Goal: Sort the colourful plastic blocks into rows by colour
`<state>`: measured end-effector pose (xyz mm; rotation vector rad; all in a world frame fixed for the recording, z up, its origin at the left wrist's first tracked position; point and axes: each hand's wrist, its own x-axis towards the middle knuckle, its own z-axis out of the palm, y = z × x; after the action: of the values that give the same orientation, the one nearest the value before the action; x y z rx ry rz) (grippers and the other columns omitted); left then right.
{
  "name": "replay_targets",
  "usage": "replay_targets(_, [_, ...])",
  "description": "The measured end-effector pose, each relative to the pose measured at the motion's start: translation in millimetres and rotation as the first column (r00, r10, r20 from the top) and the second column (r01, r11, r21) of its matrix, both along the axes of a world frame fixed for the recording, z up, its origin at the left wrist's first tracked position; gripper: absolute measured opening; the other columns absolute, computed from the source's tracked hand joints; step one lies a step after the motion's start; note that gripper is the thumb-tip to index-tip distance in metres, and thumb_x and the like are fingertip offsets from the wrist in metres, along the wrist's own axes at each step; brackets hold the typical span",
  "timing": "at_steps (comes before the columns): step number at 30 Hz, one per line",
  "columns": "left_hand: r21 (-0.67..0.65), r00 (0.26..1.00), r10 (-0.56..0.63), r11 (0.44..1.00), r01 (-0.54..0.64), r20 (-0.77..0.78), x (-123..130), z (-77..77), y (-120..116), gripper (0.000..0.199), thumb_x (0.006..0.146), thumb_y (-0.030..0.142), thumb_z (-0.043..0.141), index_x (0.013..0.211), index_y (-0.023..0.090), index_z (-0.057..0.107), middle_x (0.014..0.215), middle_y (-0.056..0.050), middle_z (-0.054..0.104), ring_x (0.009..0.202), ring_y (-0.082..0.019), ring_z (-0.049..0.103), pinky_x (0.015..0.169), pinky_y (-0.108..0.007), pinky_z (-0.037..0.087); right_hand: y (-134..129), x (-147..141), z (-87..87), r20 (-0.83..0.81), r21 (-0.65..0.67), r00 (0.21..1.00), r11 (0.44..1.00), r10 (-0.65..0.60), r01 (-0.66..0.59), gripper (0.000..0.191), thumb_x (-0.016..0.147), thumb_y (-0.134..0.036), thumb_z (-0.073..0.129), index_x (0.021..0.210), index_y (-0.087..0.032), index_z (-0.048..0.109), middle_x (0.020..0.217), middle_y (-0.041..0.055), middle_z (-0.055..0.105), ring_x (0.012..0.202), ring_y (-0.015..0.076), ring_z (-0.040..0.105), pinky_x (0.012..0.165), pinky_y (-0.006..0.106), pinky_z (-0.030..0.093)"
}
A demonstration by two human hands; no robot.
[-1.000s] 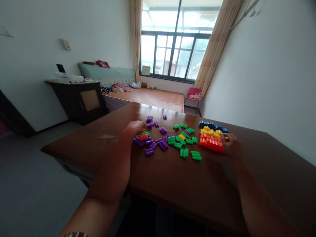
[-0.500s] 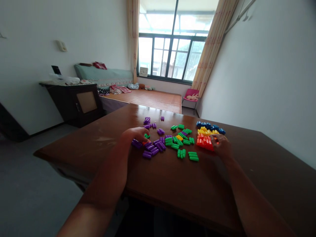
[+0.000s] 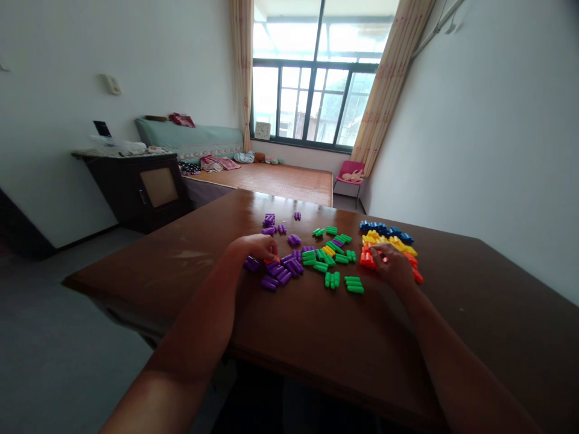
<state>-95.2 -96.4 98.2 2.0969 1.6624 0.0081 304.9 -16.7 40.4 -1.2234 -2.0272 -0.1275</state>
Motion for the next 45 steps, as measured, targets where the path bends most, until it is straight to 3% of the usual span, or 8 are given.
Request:
replay_targets(7, [-0.019, 0.99, -0.057, 0.998, 0.06, 0.132, -0.1, -4.3, 1.3, 0.027, 0.064, 0.019, 0.065, 0.09, 0.014, 0.07, 0.078, -0.001, 0.068, 0.068, -0.014, 0.058, 0.056, -0.019, 0.04, -2.8, -6.6, -2.3, 0.006, -0.024, 0.999, 0.999, 0.042, -0.042, 0.036, 0.09, -0.047, 0.044, 0.091, -0.02, 0.068, 0.096, 0.008, 0.068, 0.073, 0.0191, 0.063, 0.066, 0.032, 0.047])
replay_targets(12, [0.301, 0.963, 0.007, 0.949, -0.091, 0.27, 12.7, -14.1, 13.5, 0.026, 0.068, 0.02, 0.063, 0.093, 0.015, 0.069, 0.086, -0.003, 0.069, 0.077, -0.015, 0.06, 0.065, -0.021, 0.045, -8.4, -13.5, 1.4, -0.021, -0.031, 0.995, 0.995, 0.094, -0.094, 0.033, 0.091, -0.044, 0.045, 0.097, -0.022, 0.068, 0.104, 0.0065, 0.067, 0.075, 0.0174, 0.064, 0.068, 0.032, 0.05])
replay_targets(20, [0.141, 0.599, -0.119, 0.99, 0.01, 0.792, 70.9, -42.8, 23.4, 0.039, 0.075, 0.029, 0.068, 0.109, 0.011, 0.062, 0.091, -0.006, 0.067, 0.081, -0.015, 0.063, 0.073, -0.027, 0.051, -42.0, -54.0, 16.5, -0.033, -0.055, 0.882, 0.88, 0.471, -0.472, 0.034, 0.091, -0.035, 0.051, 0.124, -0.028, 0.057, 0.126, 0.0078, 0.057, 0.078, 0.0152, 0.064, 0.065, 0.03, 0.056])
replay_targets(28, [0.021, 0.461, -0.111, 0.981, 0.195, 0.88, 89.8, -39.9, 11.2, 0.042, 0.079, 0.041, 0.069, 0.108, 0.013, 0.058, 0.095, -0.006, 0.066, 0.083, -0.014, 0.062, 0.073, -0.027, 0.05, -64.6, -86.0, 15.5, 0.112, -0.03, 0.781, 0.788, 0.614, -0.615, 0.027, 0.093, -0.032, 0.051, 0.118, -0.029, 0.061, 0.115, 0.0064, 0.063, 0.106, 0.0206, 0.059, 0.091, 0.038, 0.051])
replay_targets(32, [0.05, 0.514, -0.136, 0.983, 0.178, 0.847, 86.2, -34.0, 8.6, 0.044, 0.082, 0.043, 0.065, 0.115, 0.016, 0.057, 0.111, -0.008, 0.063, 0.095, -0.017, 0.063, 0.078, -0.03, 0.053, -49.3, -67.2, 19.4, 0.054, 0.019, 0.886, 0.887, 0.46, -0.461, 0.025, 0.093, -0.038, 0.05, 0.109, -0.026, 0.065, 0.109, 0.007, 0.065, 0.102, 0.022, 0.06, 0.089, 0.039, 0.05])
replay_targets(36, [0.103, 0.596, -0.156, 0.987, 0.121, 0.788, 79.7, -29.3, 8.8, 0.044, 0.082, 0.043, 0.063, 0.115, 0.014, 0.059, 0.099, -0.008, 0.067, 0.09, -0.017, 0.064, 0.078, -0.03, 0.052, -11.1, -6.5, 17.8, -0.131, 0.008, 0.989, 0.997, 0.075, -0.074, 0.035, 0.091, -0.047, 0.047, 0.102, -0.019, 0.066, 0.102, 0.0101, 0.067, 0.087, 0.0214, 0.064, 0.078, 0.035, 0.051])
replay_targets(40, [0.112, 0.642, -0.169, 0.985, 0.13, 0.747, 78.1, -29.9, 9.3, 0.043, 0.083, 0.042, 0.061, 0.114, 0.013, 0.06, 0.089, -0.006, 0.068, 0.081, -0.015, 0.064, 0.075, -0.028, 0.051, 22.1, 65.4, 8.0, -0.249, -0.141, 0.921, 0.952, -0.299, 0.271, 0.037, 0.085, -0.045, 0.051, 0.102, -0.015, 0.065, 0.089, 0.0112, 0.07, 0.073, 0.0208, 0.064, 0.07, 0.034, 0.05])
replay_targets(45, [0.13, 0.648, -0.188, 0.982, 0.137, 0.738, 77.2, -30.9, 8.9, 0.041, 0.083, 0.04, 0.061, 0.114, 0.013, 0.061, 0.091, -0.006, 0.068, 0.077, -0.014, 0.062, 0.073, -0.027, 0.051, 34.0, 99.6, -2.7, -0.217, -0.27, 0.845, 0.862, -0.489, 0.43, 0.03, 0.078, -0.039, 0.055, 0.092, -0.014, 0.067, 0.08, 0.0107, 0.07, 0.066, 0.0192, 0.062, 0.062, 0.03, 0.046])
